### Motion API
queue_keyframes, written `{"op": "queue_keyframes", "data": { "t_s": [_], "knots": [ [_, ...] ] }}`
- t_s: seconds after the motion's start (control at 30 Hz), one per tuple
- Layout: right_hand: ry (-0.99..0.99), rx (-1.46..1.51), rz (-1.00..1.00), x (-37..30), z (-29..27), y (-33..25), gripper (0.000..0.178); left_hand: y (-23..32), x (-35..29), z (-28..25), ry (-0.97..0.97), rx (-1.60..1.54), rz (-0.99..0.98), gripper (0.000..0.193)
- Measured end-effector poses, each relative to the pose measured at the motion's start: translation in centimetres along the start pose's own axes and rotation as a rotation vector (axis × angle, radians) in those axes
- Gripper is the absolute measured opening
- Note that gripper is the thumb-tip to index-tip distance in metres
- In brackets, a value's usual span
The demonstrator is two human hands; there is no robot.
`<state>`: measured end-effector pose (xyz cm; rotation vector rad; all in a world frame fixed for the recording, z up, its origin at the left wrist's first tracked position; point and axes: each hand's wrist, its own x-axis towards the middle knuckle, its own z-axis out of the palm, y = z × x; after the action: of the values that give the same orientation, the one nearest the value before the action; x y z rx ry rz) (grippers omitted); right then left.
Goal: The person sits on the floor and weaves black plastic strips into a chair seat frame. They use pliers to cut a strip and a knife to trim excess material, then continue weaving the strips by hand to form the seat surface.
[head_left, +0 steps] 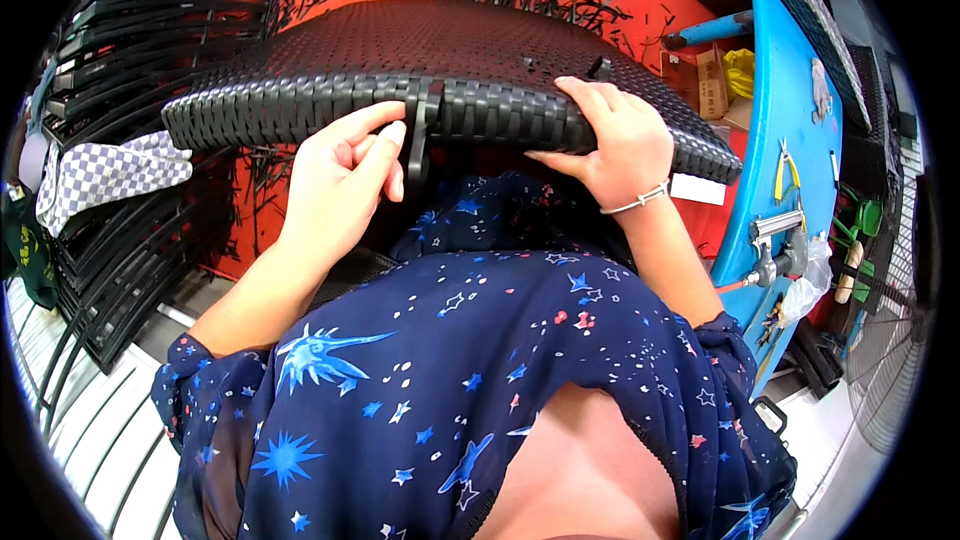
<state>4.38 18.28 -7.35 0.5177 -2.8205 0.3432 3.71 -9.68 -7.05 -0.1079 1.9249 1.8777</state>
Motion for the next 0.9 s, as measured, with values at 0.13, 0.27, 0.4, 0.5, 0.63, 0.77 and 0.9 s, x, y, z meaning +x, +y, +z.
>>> {"op": "queue_keyframes", "data": {
  "t_s": [0.13,0.27,0.4,0.5,0.63,0.77,0.9],
  "knots": [
    [0.009,0.007,0.003,-0.1,0.0,0.2,0.060,0.7,1.4,0.4,-0.011,0.105,-0.035,0.027],
    [0.012,-0.002,0.018,-0.4,0.1,0.4,0.061,1.3,2.9,-0.7,-0.060,-0.067,-0.235,0.013],
    [-0.006,-0.007,0.040,-0.4,0.1,0.3,0.061,-0.1,2.8,-0.7,-0.075,-0.150,-0.169,0.016],
    [0.007,-0.004,0.042,-0.6,0.1,0.2,0.060,-0.8,2.4,-0.9,-0.131,-0.219,-0.128,0.016],
    [0.004,-0.010,0.038,-0.5,0.1,0.1,0.059,-1.5,2.3,-1.3,-0.180,-0.223,-0.117,0.015],
    [0.029,-0.023,0.016,-0.3,0.1,0.1,0.060,0.0,2.1,-0.7,-0.161,-0.114,-0.128,0.018],
    [-0.002,-0.013,0.043,-0.2,-0.1,0.0,0.055,-0.2,2.4,-0.3,-0.146,-0.108,-0.127,0.020]
  ]
}}
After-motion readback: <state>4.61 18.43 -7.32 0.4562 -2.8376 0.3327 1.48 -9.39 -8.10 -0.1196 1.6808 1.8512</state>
